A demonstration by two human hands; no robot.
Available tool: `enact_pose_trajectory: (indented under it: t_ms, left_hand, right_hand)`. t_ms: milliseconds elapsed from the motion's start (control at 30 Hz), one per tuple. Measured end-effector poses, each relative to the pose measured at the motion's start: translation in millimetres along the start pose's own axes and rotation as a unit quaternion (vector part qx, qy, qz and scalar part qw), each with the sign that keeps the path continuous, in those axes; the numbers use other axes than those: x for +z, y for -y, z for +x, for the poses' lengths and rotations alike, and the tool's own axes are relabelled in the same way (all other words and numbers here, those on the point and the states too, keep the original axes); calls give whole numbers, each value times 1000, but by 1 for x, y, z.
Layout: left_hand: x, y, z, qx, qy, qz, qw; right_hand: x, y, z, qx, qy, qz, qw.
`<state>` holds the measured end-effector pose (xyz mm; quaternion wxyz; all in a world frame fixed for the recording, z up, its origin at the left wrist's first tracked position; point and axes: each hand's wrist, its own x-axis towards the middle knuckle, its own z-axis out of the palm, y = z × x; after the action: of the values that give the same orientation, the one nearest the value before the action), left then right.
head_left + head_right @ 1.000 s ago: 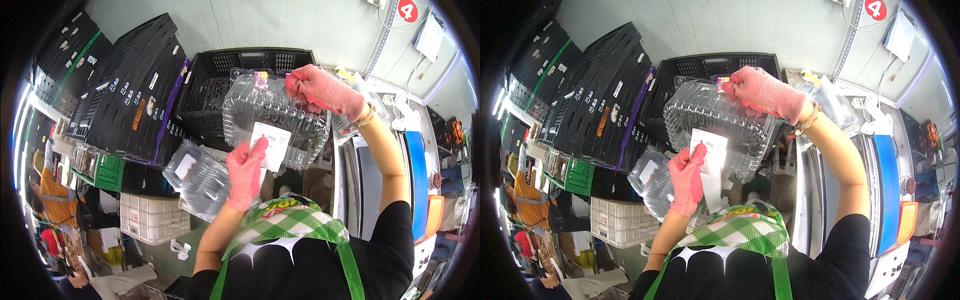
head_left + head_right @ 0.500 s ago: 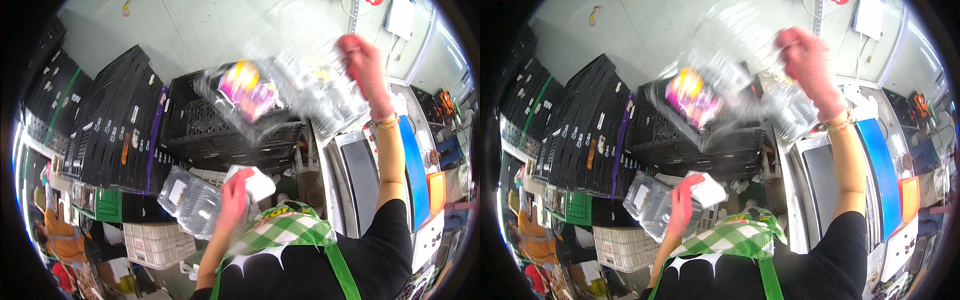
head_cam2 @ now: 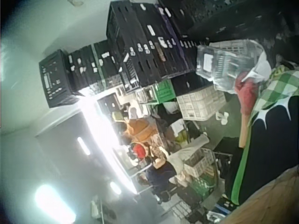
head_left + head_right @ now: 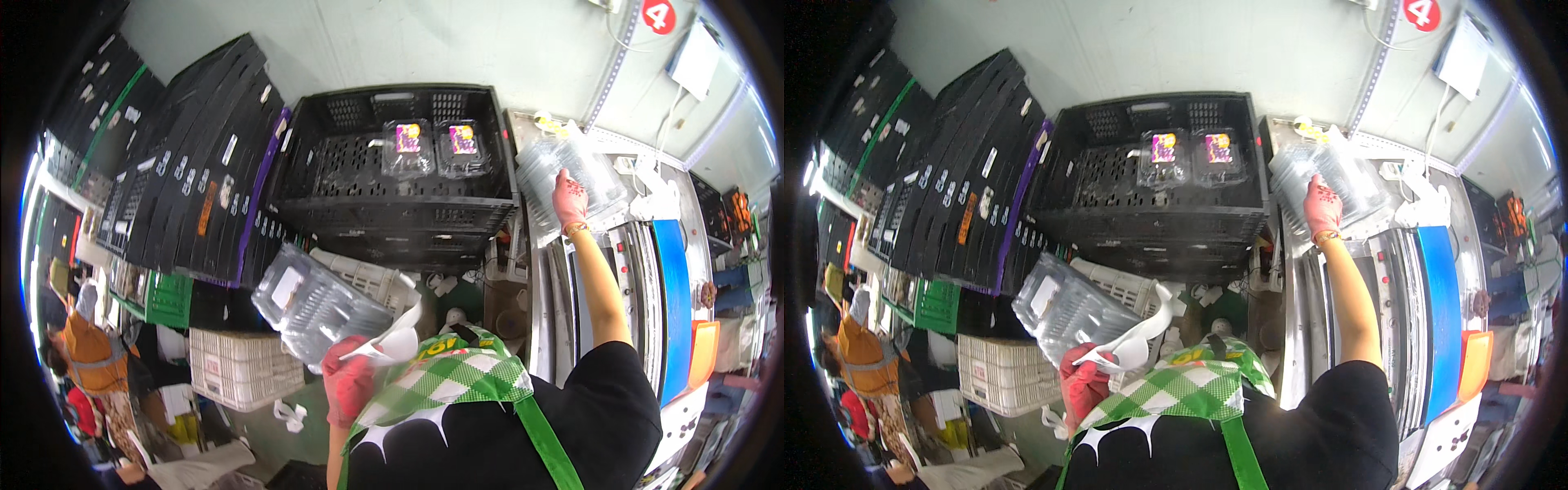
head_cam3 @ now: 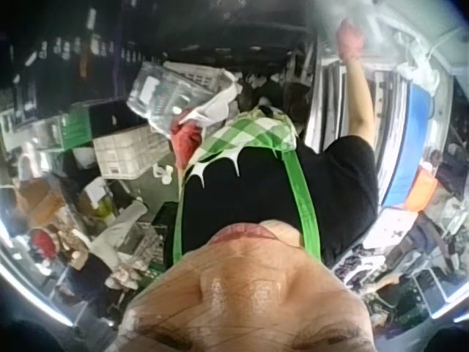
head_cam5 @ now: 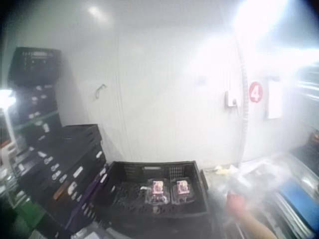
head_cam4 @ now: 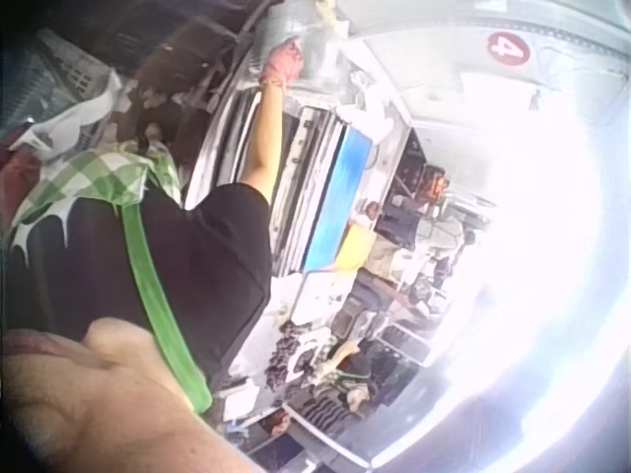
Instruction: The person stands at a workstation and repeatedly applies printed labels to clear plastic containers. They peel labels from a continuous roll, smooth them onto the containers, and place the labeled items into a black crate.
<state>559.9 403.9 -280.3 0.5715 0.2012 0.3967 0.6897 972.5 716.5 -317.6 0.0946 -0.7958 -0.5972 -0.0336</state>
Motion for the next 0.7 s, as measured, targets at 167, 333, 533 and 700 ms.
enact_pose_trajectory:
  t_ms: [167,333,533,700]
  left_hand:
    - [-9,10,-35,-34,-109,-63,991]
    - [-37,15,-44,-40,-120,55,990]
    - [-29,-11,-63,-24,-200,63,978]
    - [-41,-25,-62,7,-290,69,955]
  right_hand:
    - [-15,63,-35,-113,-236,13,965]
    - [10,227,-184,-458,131,364,801]
    - [58,326,-294,-717,277,114,629]
    - [71,336,-289,-685,336,118,636]
